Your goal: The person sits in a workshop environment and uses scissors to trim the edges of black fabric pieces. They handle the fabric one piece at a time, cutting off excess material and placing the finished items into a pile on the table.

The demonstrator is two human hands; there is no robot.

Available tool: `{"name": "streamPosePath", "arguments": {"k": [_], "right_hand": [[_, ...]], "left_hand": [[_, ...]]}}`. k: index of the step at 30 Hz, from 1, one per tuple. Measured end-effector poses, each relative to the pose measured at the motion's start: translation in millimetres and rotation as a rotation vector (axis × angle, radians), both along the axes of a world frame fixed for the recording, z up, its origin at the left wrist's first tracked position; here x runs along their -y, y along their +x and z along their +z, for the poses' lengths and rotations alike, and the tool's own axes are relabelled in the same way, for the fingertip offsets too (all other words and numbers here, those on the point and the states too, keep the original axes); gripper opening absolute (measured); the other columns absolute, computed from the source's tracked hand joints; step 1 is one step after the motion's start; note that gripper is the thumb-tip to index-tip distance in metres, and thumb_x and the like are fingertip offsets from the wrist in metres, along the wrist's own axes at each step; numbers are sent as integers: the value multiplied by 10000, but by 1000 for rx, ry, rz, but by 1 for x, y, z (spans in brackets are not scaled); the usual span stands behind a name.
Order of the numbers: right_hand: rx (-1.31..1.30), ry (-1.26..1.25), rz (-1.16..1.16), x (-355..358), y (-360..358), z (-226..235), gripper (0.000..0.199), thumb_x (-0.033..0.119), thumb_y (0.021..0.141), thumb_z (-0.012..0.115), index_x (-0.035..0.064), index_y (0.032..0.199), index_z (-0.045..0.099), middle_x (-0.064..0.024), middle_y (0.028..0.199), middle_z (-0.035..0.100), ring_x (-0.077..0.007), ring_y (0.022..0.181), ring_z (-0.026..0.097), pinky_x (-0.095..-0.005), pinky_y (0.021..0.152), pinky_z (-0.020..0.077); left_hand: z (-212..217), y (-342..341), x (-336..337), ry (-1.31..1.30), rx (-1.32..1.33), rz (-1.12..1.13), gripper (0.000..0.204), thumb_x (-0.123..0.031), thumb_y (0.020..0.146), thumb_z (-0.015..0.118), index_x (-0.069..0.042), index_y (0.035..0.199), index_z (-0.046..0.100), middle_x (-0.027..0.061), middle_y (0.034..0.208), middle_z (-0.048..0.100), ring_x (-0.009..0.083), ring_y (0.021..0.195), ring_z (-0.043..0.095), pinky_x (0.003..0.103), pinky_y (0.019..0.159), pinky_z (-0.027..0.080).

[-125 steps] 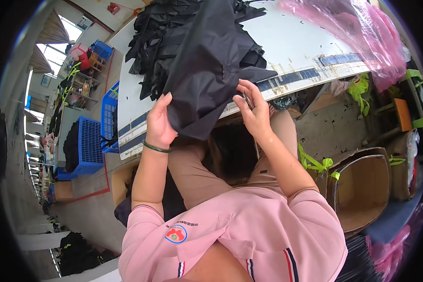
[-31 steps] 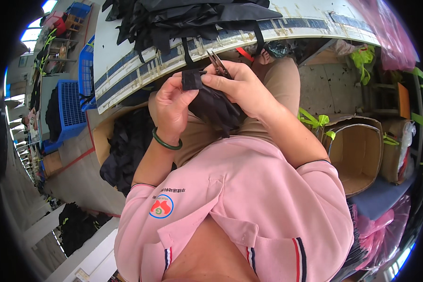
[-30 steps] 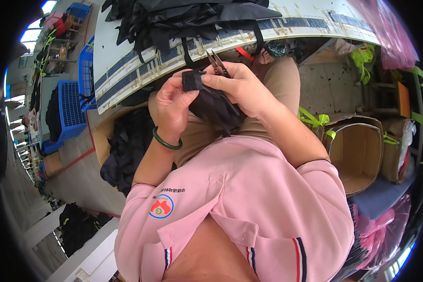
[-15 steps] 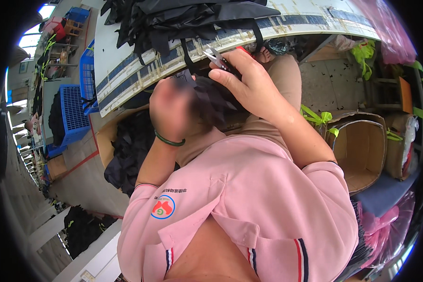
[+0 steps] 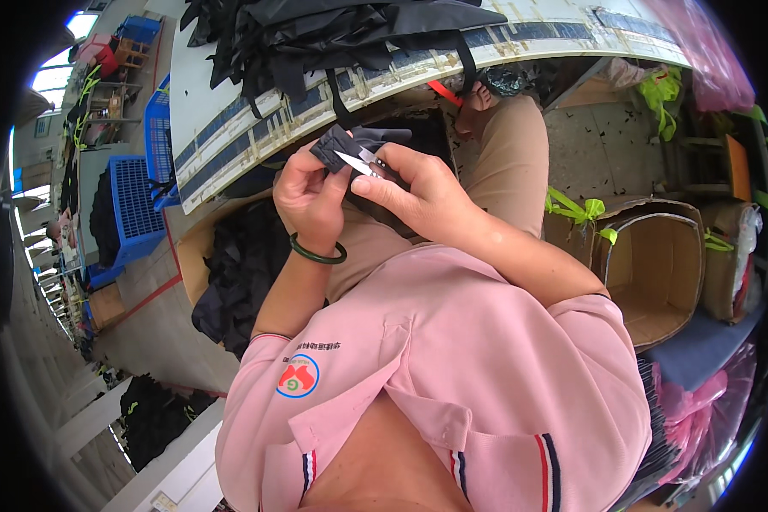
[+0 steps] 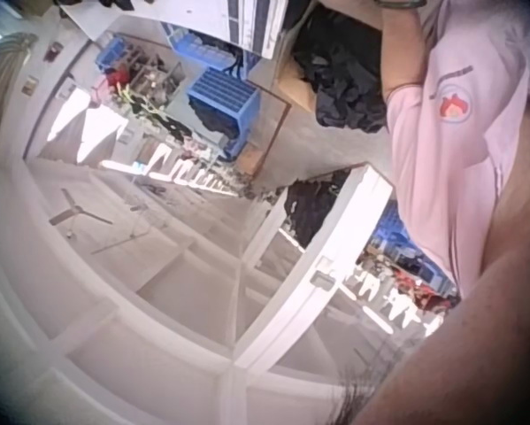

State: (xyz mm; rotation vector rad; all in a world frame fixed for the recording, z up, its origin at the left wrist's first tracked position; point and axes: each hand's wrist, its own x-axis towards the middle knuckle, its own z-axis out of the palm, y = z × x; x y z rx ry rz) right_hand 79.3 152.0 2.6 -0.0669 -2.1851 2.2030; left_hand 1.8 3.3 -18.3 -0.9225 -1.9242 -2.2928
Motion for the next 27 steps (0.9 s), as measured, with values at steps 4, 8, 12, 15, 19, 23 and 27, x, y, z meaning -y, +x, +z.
{"name": "streamPosePath", "arguments": {"k": [4, 8, 12, 15, 19, 23, 27], "right_hand": [[-114, 167, -68, 1, -3, 3, 350, 314, 867, 671, -11, 820, 548, -78, 603, 487, -143, 543, 419, -293, 497, 390], [-106, 184, -67, 0, -2, 5, 359, 315, 873, 663, -11, 788, 541, -82, 584, 471, -153, 527, 389, -306, 486, 383], [-83, 158, -68, -1, -1, -1, 354, 309, 885, 650, -12, 776, 546, -77, 563, 445, -146, 521, 365, -309, 474, 367], [-77, 135, -67, -1, 0, 0, 354, 310, 890, 642, -12, 776, 551, -73, 556, 435, -140, 521, 357, -307, 469, 358], [-94, 130, -66, -1, -1, 2, 352, 309, 895, 636, -15, 783, 557, -68, 558, 434, -131, 527, 358, -306, 470, 356], [-66, 133, -53, -3, 0, 3, 353, 316, 898, 631, -15, 793, 565, -67, 575, 443, -122, 541, 374, -302, 479, 358], [25, 96, -20, -11, 3, 8, 361, 329, 896, 632, -15, 801, 573, -56, 592, 455, -111, 564, 395, -292, 496, 365]], "left_hand": [[1, 3, 0, -52, -54, 5, 153, 71, 758, 663, 0, 872, 590, 140, 1014, 651, 174, 894, 589, 297, 807, 455], [-2, 2, 0, -54, -86, 11, 151, 70, 757, 657, -5, 870, 591, 142, 1017, 652, 177, 895, 592, 296, 806, 456], [0, 2, -1, -48, -76, 11, 151, 71, 756, 656, -4, 869, 590, 140, 1021, 652, 179, 899, 594, 296, 807, 457], [-1, 2, -1, -35, -53, -2, 150, 72, 755, 656, -5, 865, 591, 136, 1017, 653, 179, 900, 595, 293, 808, 457], [-2, 1, 1, -58, -86, -72, 146, 78, 755, 652, -8, 857, 594, 127, 1004, 654, 174, 900, 594, 291, 806, 462], [-1, 0, 3, -55, -62, -107, 144, 77, 762, 653, -9, 866, 602, 124, 993, 654, 170, 892, 604, 289, 798, 472], [7, -6, 7, -40, 63, -219, 145, 78, 767, 661, 4, 882, 610, 121, 983, 656, 163, 893, 615, 290, 805, 485]]}}
